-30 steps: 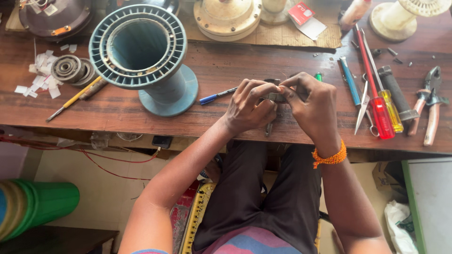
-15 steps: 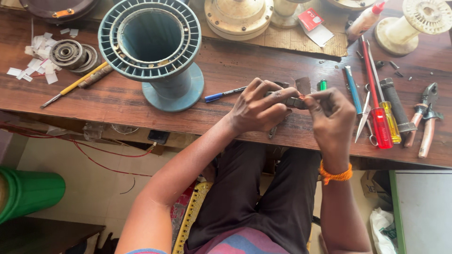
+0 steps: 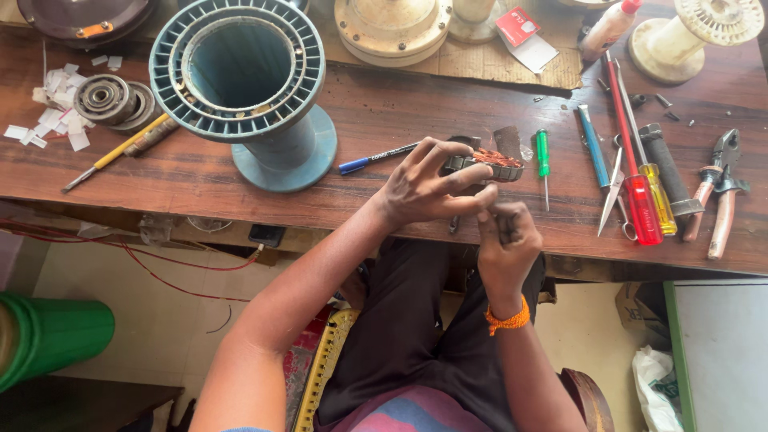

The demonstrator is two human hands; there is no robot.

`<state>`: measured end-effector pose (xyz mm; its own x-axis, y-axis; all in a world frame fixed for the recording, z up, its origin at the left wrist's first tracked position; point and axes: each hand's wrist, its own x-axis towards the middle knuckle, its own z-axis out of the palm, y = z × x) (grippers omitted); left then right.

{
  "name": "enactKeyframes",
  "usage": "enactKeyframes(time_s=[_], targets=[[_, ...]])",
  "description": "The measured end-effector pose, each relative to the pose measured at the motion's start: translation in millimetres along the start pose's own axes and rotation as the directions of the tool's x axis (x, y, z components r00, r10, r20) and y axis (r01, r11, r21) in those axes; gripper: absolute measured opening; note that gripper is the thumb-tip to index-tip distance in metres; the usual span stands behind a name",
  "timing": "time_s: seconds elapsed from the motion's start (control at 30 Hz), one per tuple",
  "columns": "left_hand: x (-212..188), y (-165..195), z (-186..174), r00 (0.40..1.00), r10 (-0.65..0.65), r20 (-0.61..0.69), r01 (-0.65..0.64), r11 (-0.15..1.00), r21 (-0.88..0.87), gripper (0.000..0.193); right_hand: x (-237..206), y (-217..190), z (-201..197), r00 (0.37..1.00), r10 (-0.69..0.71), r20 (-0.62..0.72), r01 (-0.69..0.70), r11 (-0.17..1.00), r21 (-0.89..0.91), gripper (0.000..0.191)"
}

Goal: The person sits at a workbench and strips copper wire windings from a small electric motor armature, pulling the wire off the slots by hand and turning the armature to reach different sides. Near the end they use a green-handled screwdriver to pry at the remaining windings.

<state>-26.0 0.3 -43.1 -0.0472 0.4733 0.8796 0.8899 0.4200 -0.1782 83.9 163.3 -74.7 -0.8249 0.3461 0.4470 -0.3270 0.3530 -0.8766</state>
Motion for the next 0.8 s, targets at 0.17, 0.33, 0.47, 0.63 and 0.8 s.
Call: enactKeyframes(time_s=[0.17,0.33,0.47,0.63,0.8], targets=[[0.6,0.7,-1.1,1.000,-0.019,0.013,0.020,0.999,-0.043,0.019,5.6,-15.7,-18.1,0.998,0.043,0.052,-0.039,0.997,-0.073,0.005],[1.9,1.4,0.5,0.992,-0.111,-0.058,0.099,0.979,-0.176,0.020,41.0,-50.5,-36.2,0.972,-0.109,0.206,0.146,0.974,-0.171,0.008],[3.7,3.9,-1.2,0.986,-0.159,-0.053,0.147,0.973,-0.180,0.021,70.9,-69.4,-23.0,0.931,-0.225,0.286,0.309,0.905,-0.292,0.010],[4.4,3.3,-2.4,0.985,-0.165,-0.055,0.152,0.970,-0.188,0.017,102.8,-77.7,-2.8,0.912,-0.162,0.377,0.308,0.876,-0.370,0.009],[0.2,2.8,-0.3,0.987,-0.159,-0.010,0.155,0.975,-0.159,0.016,108.8,-68.0,-6.1,0.927,-0.018,0.375,0.142,0.942,-0.305,0.009]])
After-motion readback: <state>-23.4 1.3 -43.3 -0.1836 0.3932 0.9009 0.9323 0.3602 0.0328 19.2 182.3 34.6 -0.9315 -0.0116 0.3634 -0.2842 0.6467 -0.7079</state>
